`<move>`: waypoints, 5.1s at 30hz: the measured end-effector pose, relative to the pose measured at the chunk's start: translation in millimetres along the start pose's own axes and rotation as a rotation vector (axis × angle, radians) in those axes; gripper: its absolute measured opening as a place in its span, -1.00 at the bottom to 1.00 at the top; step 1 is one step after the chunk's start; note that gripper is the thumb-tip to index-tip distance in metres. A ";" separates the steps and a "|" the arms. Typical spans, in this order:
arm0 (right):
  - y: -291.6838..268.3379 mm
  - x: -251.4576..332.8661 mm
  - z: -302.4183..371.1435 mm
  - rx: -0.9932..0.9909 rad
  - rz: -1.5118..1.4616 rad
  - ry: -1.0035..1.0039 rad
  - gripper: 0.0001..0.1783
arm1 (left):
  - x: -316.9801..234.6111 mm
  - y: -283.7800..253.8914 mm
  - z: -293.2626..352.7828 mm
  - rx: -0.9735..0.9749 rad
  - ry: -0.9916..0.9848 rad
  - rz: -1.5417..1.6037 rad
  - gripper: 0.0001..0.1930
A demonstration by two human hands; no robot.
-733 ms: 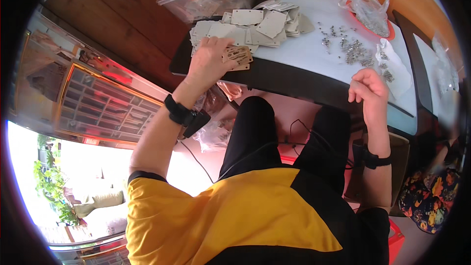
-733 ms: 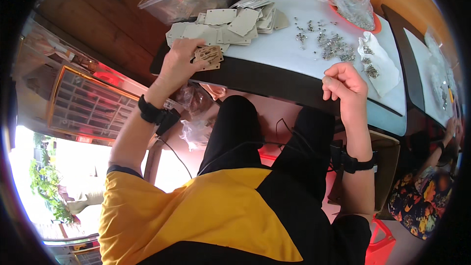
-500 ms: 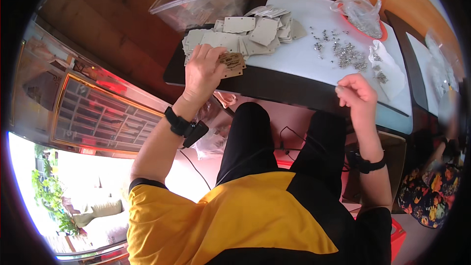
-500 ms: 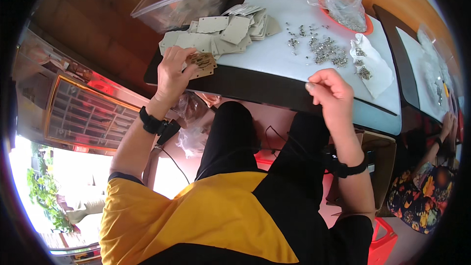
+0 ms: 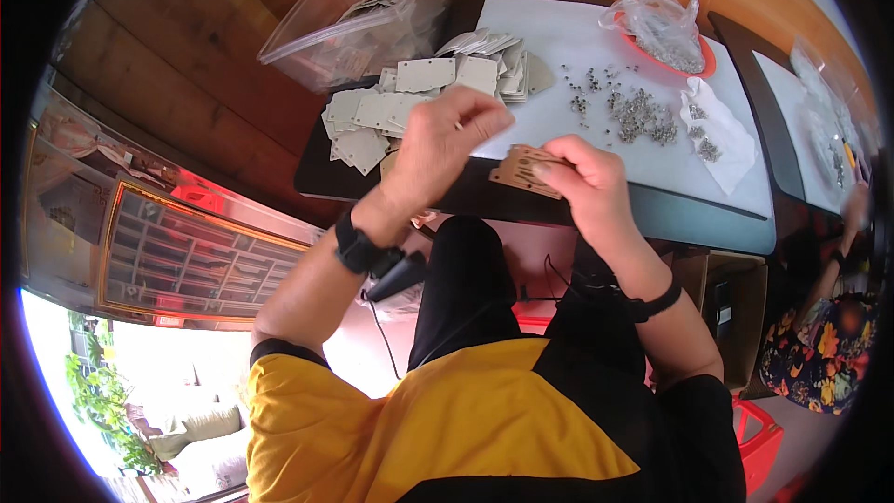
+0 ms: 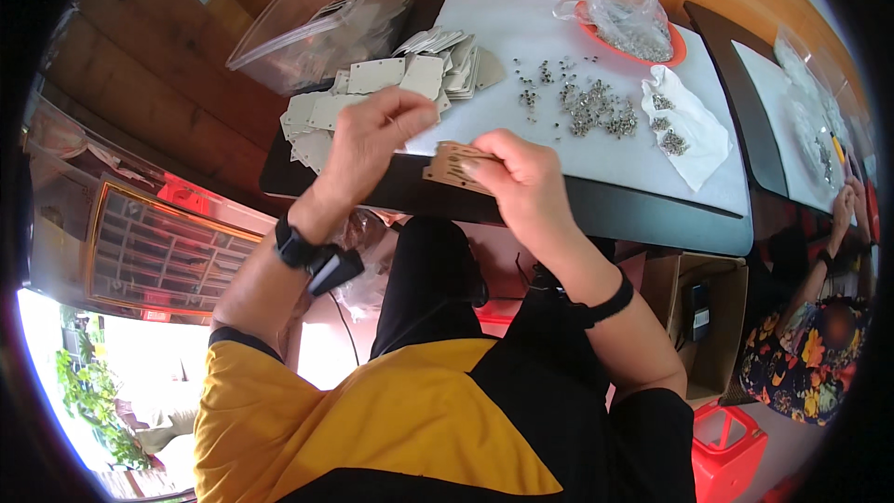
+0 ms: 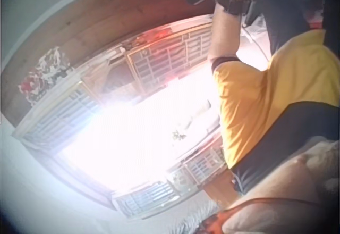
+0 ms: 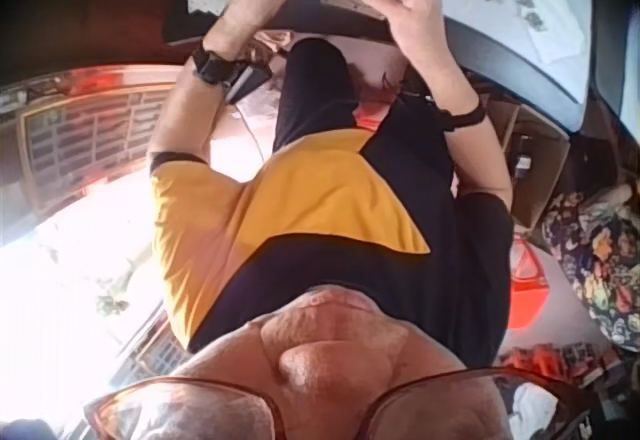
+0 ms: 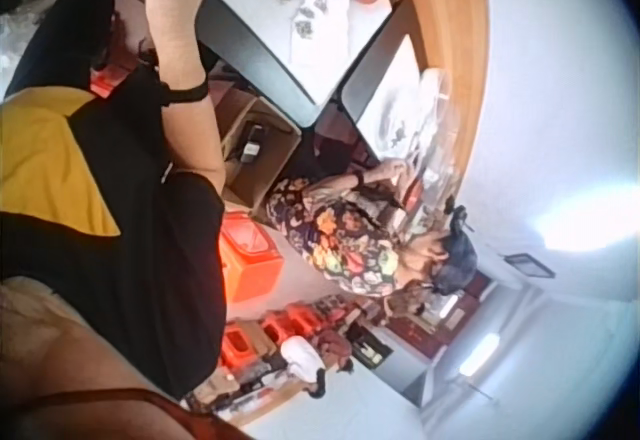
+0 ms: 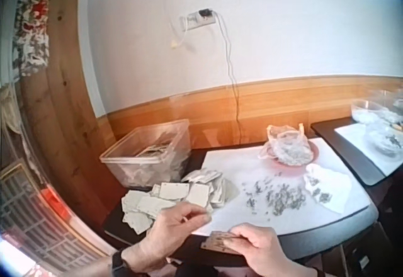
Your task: Assembling small metal rivets and labels onto shoe components.
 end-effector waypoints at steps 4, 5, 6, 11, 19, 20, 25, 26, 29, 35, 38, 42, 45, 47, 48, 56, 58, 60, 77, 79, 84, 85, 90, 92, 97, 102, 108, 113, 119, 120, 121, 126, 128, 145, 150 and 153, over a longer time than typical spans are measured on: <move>-22.4 -8.6 9.2 -0.024 -0.245 0.226 -0.89 | 37.2 -6.9 -36.2 -0.119 0.356 -0.575 -0.64; -24.4 -5.3 10.8 -0.023 -0.266 0.256 -0.88 | 40.5 -5.4 -40.1 -0.140 0.405 -0.710 -0.60; -25.3 -3.7 11.6 -0.021 -0.288 0.285 -0.87 | 44.5 -5.4 -43.0 -0.138 0.405 -0.711 -0.60; -25.7 -0.7 12.9 -0.034 -0.243 0.271 -0.79 | 64.2 -11.3 -57.0 -0.100 0.312 -0.507 -0.70; -24.4 -11.5 16.3 -0.010 -0.203 0.142 -0.72 | 19.0 -29.5 -27.2 -0.307 -0.070 0.227 -0.79; -22.9 -6.6 17.7 -0.006 -0.114 0.077 -0.71 | 10.3 -26.0 -16.6 -0.220 -0.150 0.315 -0.79; -28.0 14.8 24.8 0.089 0.350 -0.230 -0.64 | 10.6 8.3 25.6 -0.075 -0.279 0.366 -0.77; -28.7 19.4 26.6 0.091 0.356 -0.218 -0.64 | 9.9 17.0 34.4 -0.069 -0.285 0.377 -0.77; -28.5 26.1 29.9 0.070 0.583 -0.317 -0.75 | 9.7 37.0 57.5 -0.063 -0.147 0.325 -0.77; -27.3 12.5 36.0 -0.046 0.619 -0.289 -0.69 | 15.7 63.1 71.4 -0.073 0.126 0.201 -0.78; -33.0 23.4 38.9 -0.115 0.637 -0.243 -0.64 | 21.9 67.1 74.3 -0.115 0.190 0.092 -0.77; -43.7 9.4 42.1 -0.123 0.504 -0.125 -0.58 | 16.3 67.4 69.8 -0.092 -0.107 0.413 -0.76; -39.6 8.7 42.2 -0.117 0.444 -0.140 -0.55 | 16.0 68.7 68.5 -0.071 -0.094 0.452 -0.71; -38.7 7.1 43.9 -0.100 0.474 -0.127 -0.53 | 14.7 70.8 67.1 -0.063 0.022 0.322 -0.64; -38.4 6.0 45.0 -0.079 0.504 -0.120 -0.52 | 16.4 72.1 66.7 -0.057 0.021 0.323 -0.64; -40.3 -0.4 50.5 -0.176 0.488 -0.212 -0.59 | 10.1 72.0 63.0 -0.035 0.254 0.042 -0.63; -39.0 -2.1 49.8 -0.185 0.461 -0.199 -0.61 | 12.0 72.7 64.3 -0.027 0.254 0.111 -0.65; -39.0 -3.3 48.8 -0.200 0.443 -0.192 -0.69 | 10.5 75.2 65.7 -0.021 0.253 0.181 -0.67; -39.7 -10.3 49.7 -0.225 0.235 -0.085 -0.85 | -4.0 81.3 62.4 -0.003 -0.013 0.493 -0.67; -37.3 -12.0 50.9 -0.205 0.025 0.031 -0.84 | -2.5 85.7 60.8 -0.056 0.015 0.491 -0.68; -42.3 19.3 52.5 -0.482 0.540 -0.406 -0.79 | -41.2 77.0 66.6 -0.446 0.319 -0.159 -0.69; -44.1 25.1 52.5 -0.507 0.668 -0.480 -0.78 | -43.6 73.9 70.1 -0.398 0.072 0.094 -0.67; -27.7 42.5 61.1 -0.407 0.863 -0.688 -0.75 | -40.3 86.2 65.2 -0.091 -0.485 0.996 -0.72; -19.3 34.8 62.8 -0.367 0.893 -0.728 -0.74 | -39.4 91.0 61.7 -0.165 -0.444 1.005 -0.78; -21.3 33.1 65.9 -0.378 0.760 -0.650 -0.84 | -18.2 88.0 56.8 -0.167 -0.222 0.702 -0.78; -55.1 41.9 48.6 -0.378 0.383 -0.345 -0.82 | -23.3 83.7 56.6 0.041 -0.187 0.517 -0.77; -69.5 30.8 36.3 0.096 0.082 0.011 -0.83 | -29.8 89.7 51.7 0.236 -0.196 0.467 -0.74; -68.1 14.5 43.4 -0.093 -0.131 0.197 -0.89 | -26.5 100.1 56.3 0.164 -0.190 0.568 -0.69; -71.2 10.4 51.9 -0.136 -0.249 0.235 -0.88 | -27.6 102.6 62.5 0.180 -0.238 0.749 -0.64; -71.6 11.0 52.8 -0.126 -0.244 0.248 -0.87 | -25.7 101.5 60.4 0.188 -0.235 0.715 -0.64; -71.5 12.6 53.0 -0.123 -0.243 0.251 -0.87 | -23.9 100.7 58.7 0.198 -0.231 0.682 -0.64; -68.6 19.6 52.2 -0.071 -0.238 0.205 -0.83 | -24.4 98.3 60.1 0.195 -0.230 0.667 -0.63; -68.0 17.8 52.2 -0.075 -0.260 0.204 -0.82 | -25.4 98.7 61.3 0.185 -0.233 0.659 -0.63; -61.6 17.9 58.7 -0.145 -0.247 0.227 -0.72 | -29.2 100.1 67.7 0.092 -0.153 0.586 -0.62; -62.4 15.5 60.8 -0.144 -0.242 0.226 -0.79 | -28.3 101.3 67.1 0.101 -0.143 0.555 -0.61; -64.1 11.8 62.4 -0.145 -0.234 0.217 -0.82 | -27.3 98.8 66.5 0.130 -0.140 0.529 -0.61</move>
Point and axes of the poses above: each hand's wrist, its own z-axis away from the middle knuckle, its own y-axis out of the palm, x = y × z, the point moved 2 cm from there along -z, towards the middle knuckle, and after that the axes turned 3 degrees about y, right-handed, at the moved point
